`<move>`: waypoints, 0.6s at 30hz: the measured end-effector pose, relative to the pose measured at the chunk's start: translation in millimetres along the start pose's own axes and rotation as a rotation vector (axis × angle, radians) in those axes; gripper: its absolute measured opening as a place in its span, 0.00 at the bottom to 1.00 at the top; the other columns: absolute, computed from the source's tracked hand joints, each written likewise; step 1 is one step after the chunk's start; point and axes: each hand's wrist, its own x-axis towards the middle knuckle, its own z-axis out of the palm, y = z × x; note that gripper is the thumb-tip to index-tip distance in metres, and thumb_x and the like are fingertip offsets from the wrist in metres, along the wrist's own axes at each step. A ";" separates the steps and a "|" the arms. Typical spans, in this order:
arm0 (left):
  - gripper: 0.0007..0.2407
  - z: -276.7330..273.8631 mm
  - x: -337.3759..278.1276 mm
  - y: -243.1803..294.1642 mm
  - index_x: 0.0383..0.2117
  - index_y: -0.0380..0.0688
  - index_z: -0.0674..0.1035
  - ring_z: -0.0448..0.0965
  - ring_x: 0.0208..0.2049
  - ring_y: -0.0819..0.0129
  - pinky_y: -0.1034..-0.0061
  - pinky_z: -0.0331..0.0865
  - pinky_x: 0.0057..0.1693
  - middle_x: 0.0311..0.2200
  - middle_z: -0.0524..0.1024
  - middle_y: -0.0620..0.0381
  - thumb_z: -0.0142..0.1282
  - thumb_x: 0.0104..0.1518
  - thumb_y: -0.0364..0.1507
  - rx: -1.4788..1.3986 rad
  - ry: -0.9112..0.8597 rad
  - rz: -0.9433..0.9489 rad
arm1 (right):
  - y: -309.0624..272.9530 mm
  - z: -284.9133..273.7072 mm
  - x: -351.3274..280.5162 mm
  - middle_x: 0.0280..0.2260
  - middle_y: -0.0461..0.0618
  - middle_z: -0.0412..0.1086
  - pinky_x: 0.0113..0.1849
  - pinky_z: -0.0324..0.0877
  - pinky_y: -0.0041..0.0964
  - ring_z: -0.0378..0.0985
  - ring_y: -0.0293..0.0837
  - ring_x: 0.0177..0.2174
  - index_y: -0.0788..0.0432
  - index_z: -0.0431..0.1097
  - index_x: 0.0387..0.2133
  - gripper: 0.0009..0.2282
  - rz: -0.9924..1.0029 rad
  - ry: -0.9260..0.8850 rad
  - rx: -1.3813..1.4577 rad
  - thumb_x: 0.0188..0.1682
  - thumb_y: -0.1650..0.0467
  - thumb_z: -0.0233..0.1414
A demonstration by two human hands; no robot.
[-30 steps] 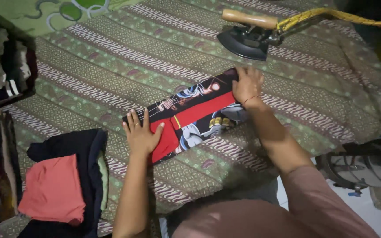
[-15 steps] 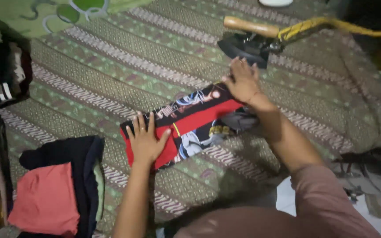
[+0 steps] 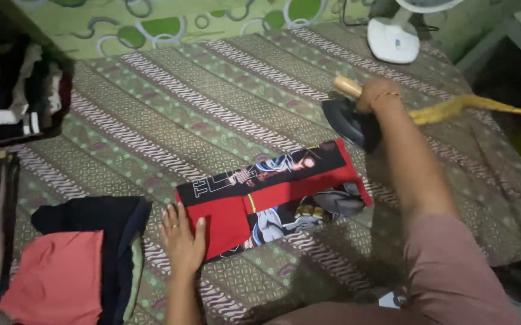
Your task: The person irons a red Batman t-shirt on a patterned bedspread. They smooth the fabric, use a traditional iron to press the shirt, and then fold it neatly before placing it on a stack of other clothes.
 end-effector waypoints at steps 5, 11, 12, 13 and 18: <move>0.32 3.3 -0.9 -2.9 0.67 0.38 0.64 0.57 0.69 0.37 0.44 0.44 0.71 0.66 0.61 0.34 0.53 0.60 0.44 -0.042 0.042 -0.025 | 29.1 95.8 45.4 0.45 0.54 0.79 0.46 0.75 0.52 0.81 0.57 0.45 0.51 0.77 0.48 0.21 -0.036 0.137 0.199 0.39 0.63 0.55; 0.23 0.5 -6.6 -7.6 0.55 0.37 0.78 0.74 0.53 0.34 0.46 0.63 0.61 0.48 0.76 0.34 0.66 0.54 0.35 -0.181 0.266 -0.003 | 45.5 132.6 34.4 0.47 0.59 0.77 0.49 0.72 0.56 0.77 0.61 0.49 0.49 0.72 0.57 0.21 0.080 0.180 0.429 0.49 0.63 0.54; 0.22 -1.6 -4.0 -3.1 0.52 0.38 0.80 0.74 0.50 0.33 0.45 0.63 0.59 0.45 0.77 0.33 0.68 0.53 0.35 -0.163 0.315 -0.010 | 57.3 143.8 51.4 0.45 0.57 0.78 0.48 0.73 0.55 0.77 0.60 0.48 0.49 0.76 0.53 0.18 0.121 0.231 0.478 0.50 0.65 0.52; 0.22 2.7 -5.5 -16.1 0.52 0.38 0.80 0.74 0.50 0.33 0.45 0.63 0.59 0.45 0.77 0.33 0.68 0.53 0.35 -0.165 0.320 -0.008 | 60.9 136.3 42.5 0.45 0.57 0.78 0.48 0.73 0.55 0.77 0.60 0.48 0.49 0.76 0.53 0.18 0.121 0.237 0.478 0.50 0.65 0.52; 0.17 10.5 -7.8 -33.5 0.48 0.47 0.82 0.77 0.44 0.47 0.56 0.65 0.57 0.38 0.79 0.48 0.68 0.50 0.29 -0.301 0.357 0.090 | 66.3 92.9 -35.7 0.37 0.59 0.78 0.43 0.74 0.57 0.80 0.61 0.42 0.52 0.76 0.51 0.20 0.075 0.535 0.636 0.43 0.68 0.55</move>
